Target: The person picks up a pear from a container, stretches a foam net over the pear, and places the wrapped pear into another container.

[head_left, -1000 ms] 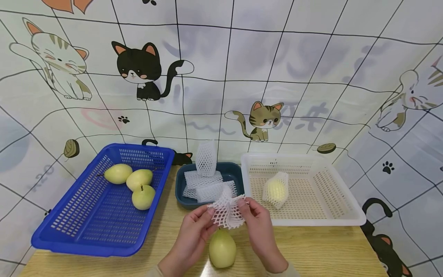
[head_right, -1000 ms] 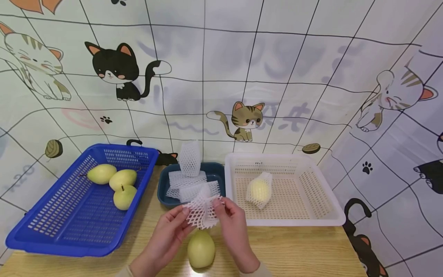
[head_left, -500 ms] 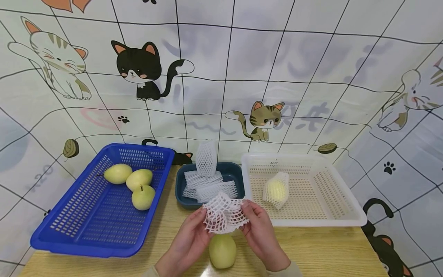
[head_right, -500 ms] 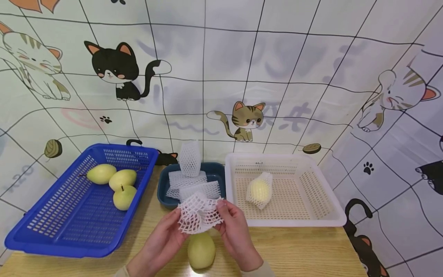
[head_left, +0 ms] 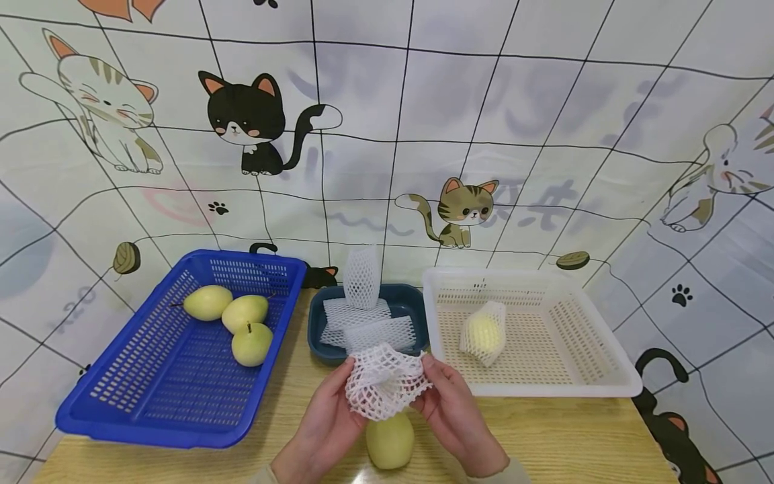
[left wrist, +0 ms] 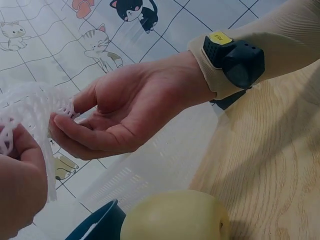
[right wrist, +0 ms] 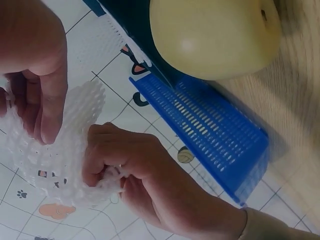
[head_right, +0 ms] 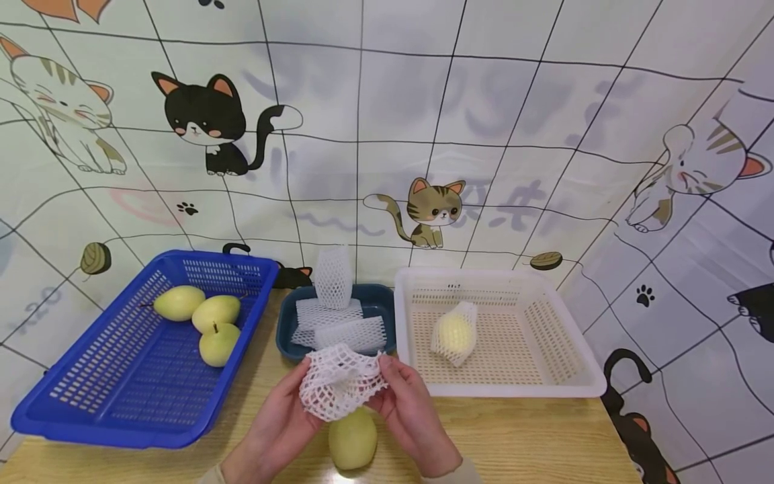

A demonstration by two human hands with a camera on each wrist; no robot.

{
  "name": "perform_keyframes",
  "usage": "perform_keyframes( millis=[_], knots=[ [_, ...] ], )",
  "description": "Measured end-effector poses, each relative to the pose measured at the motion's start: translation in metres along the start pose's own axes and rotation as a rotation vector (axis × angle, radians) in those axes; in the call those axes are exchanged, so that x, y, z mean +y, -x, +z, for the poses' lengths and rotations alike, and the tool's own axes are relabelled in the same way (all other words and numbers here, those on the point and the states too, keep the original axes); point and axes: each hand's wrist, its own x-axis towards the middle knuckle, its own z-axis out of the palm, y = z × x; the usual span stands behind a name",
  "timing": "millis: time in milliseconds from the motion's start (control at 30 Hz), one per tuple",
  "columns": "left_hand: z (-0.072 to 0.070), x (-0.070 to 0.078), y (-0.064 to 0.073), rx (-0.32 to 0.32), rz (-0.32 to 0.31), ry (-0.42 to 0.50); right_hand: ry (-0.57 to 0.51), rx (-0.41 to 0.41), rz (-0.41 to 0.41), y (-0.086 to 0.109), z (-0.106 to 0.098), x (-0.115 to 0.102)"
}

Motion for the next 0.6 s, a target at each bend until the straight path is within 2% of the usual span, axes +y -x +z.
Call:
perform_keyframes(
  millis=[133,267,467,600],
  knots=[
    [0.002,-0.001,-0.003,0.023,-0.009,-0.090,-0.067,-0.070,0.000,-0.001,0.001,0.002],
    [0.000,-0.004,-0.005,0.023,0.046,-0.166,-0.145,-0.109,-0.016,-0.001,0.003,0.004],
    [-0.004,-0.009,-0.009,0.078,0.151,-0.236,-0.222,-0.103,0.038,-0.003,0.010,0.005],
    [-0.003,-0.008,-0.011,0.111,0.168,-0.229,-0.222,-0.049,0.095,-0.003,0.014,0.007]
  ],
)
